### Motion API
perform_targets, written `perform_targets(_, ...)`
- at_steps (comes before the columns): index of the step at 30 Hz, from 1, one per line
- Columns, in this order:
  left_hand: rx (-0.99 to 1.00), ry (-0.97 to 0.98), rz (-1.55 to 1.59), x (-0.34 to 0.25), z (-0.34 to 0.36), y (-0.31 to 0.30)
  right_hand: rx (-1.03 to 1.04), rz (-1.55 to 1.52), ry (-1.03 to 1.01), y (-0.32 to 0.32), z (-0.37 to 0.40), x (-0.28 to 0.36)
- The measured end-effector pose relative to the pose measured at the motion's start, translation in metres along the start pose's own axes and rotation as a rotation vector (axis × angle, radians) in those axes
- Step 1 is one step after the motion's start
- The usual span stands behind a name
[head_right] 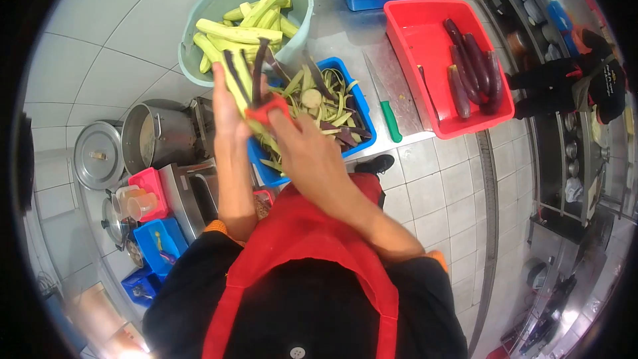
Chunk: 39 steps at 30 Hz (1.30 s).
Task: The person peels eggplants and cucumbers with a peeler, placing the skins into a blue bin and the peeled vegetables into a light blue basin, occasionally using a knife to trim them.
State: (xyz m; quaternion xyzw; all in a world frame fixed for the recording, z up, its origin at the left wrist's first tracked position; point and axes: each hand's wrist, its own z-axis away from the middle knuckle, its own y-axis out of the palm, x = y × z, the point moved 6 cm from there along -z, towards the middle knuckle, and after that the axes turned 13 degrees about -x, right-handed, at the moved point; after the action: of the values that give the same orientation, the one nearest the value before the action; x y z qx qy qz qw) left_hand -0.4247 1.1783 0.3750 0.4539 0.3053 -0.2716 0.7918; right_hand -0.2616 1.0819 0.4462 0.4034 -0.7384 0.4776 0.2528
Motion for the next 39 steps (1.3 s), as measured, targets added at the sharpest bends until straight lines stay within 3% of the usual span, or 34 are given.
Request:
perform_targets(2, 0.04, 0.005, 0.174, -0.01, -0.019, -0.017, 0.05, -0.016, 0.024, 0.002, 0.025, 0.0)
perform_targets(4, 0.097, 0.001, 0.32, -0.026, -0.02, -0.008, 0.243, -0.081, 0.129, 0.016, 0.058, -0.009)
perform_targets(6, 0.074, -0.039, 0.337, -0.032, -0.012, -0.003, 0.236, -0.088, 0.132, 0.007, 0.05, -0.011)
perform_targets(8, 0.219, -0.133, 0.193, -0.024, 0.006, 0.011, 0.016, -0.039, -0.017, -0.015, 0.019, -0.008)
perform_targets(9, 0.276, -0.128, 0.137, -0.018, 0.012, 0.015, -0.011, -0.034, 0.002, -0.019, 0.003, -0.006)
perform_targets(10, 0.28, -0.145, 0.095, -0.008, 0.016, 0.016, -0.021, -0.026, 0.002, -0.02, -0.012, -0.004)
perform_targets(12, 0.102, -0.135, -0.095, 0.006, 0.03, 0.022, -0.113, 0.101, -0.087, -0.023, -0.037, 0.005)
perform_targets(13, 0.254, -0.151, -0.125, 0.011, 0.033, 0.021, -0.115, 0.104, -0.09, -0.02, -0.046, 0.005)
perform_targets(14, 0.255, -0.148, -0.123, 0.011, 0.037, 0.024, -0.132, 0.131, -0.104, -0.018, -0.053, 0.005)
perform_targets(16, 0.082, -0.012, -0.212, 0.004, 0.041, 0.024, -0.147, 0.152, -0.123, -0.013, -0.057, 0.01)
perform_targets(23, 0.037, 0.14, -0.268, -0.003, 0.04, 0.021, -0.097, 0.161, -0.059, -0.001, -0.062, 0.007)
perform_targets(27, 0.005, 0.157, -0.284, 0.001, 0.033, 0.02, -0.066, 0.144, -0.06, 0.004, -0.054, 0.0)
perform_targets(29, -0.066, 0.035, -0.065, 0.008, 0.017, 0.011, -0.002, 0.158, -0.032, 0.008, -0.031, 0.0)
perform_targets(32, -0.214, 0.09, 0.018, -0.004, -0.01, -0.015, 0.11, 0.132, -0.01, 0.011, 0.009, -0.004)
perform_targets(34, -0.135, 0.007, 0.053, -0.008, -0.021, -0.025, 0.156, 0.091, -0.011, 0.008, 0.03, -0.007)
perform_targets(36, 0.11, -0.092, 0.229, -0.017, -0.017, -0.002, 0.238, 0.156, 0.009, 0.006, 0.04, -0.013)
perform_targets(37, 0.031, -0.125, 0.172, -0.017, -0.007, 0.004, 0.241, 0.157, 0.004, -0.001, 0.036, -0.013)
perform_targets(39, 0.114, -0.106, 0.121, -0.014, -0.003, 0.005, 0.06, 0.064, 0.051, -0.026, 0.014, -0.007)
